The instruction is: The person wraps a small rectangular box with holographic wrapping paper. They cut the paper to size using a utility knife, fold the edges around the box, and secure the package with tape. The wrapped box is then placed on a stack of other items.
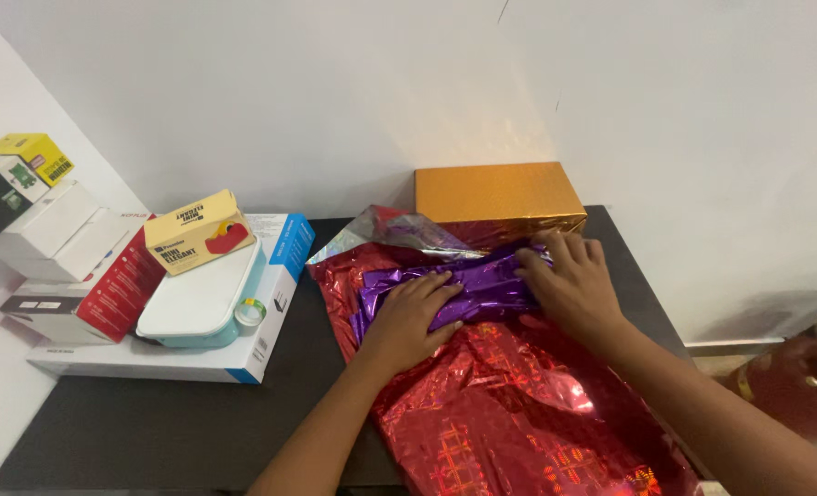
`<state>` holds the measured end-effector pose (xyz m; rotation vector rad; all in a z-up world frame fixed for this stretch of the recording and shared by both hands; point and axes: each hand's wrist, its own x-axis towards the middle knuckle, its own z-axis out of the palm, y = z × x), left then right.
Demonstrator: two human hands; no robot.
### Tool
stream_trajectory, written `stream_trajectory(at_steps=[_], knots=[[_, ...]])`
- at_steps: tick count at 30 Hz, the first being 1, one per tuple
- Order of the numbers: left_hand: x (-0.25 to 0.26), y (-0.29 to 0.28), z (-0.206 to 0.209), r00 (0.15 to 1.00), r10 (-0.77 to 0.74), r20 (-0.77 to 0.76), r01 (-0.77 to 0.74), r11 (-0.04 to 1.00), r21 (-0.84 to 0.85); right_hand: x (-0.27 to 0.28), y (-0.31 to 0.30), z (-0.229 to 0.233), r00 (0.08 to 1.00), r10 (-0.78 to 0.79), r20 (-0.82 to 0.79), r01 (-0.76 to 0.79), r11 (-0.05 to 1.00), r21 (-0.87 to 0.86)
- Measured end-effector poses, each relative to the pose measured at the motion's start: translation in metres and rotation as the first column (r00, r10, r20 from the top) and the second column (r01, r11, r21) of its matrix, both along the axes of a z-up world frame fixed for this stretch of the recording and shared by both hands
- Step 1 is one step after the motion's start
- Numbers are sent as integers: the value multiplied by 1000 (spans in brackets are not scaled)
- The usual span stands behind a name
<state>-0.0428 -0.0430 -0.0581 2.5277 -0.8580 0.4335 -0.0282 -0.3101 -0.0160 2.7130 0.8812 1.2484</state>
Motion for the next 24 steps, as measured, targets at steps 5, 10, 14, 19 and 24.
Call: stream_trajectory(at_steps=[5, 10, 14, 19, 24], knots=[[2, 4, -15, 1000, 18, 24, -16, 996, -82, 3, 19, 8, 916, 283, -284, -308, 950, -45], [-7, 2, -6, 992, 97, 85, -79, 977, -199, 16, 26, 4, 888, 145, -436, -206, 974, -95], [-19, -1, 11, 951, 185, 246, -134, 968, -210, 17, 30, 5, 875, 179, -449, -129, 982, 141], [-26, -11, 30, 930, 298, 215, -211, 912, -352, 7, 39, 27, 888, 287, -358, -118, 897, 426], [-16, -29, 44, 971, 238, 27, -142, 663, -735, -7, 57, 50, 785, 438, -438, -51, 750, 659]])
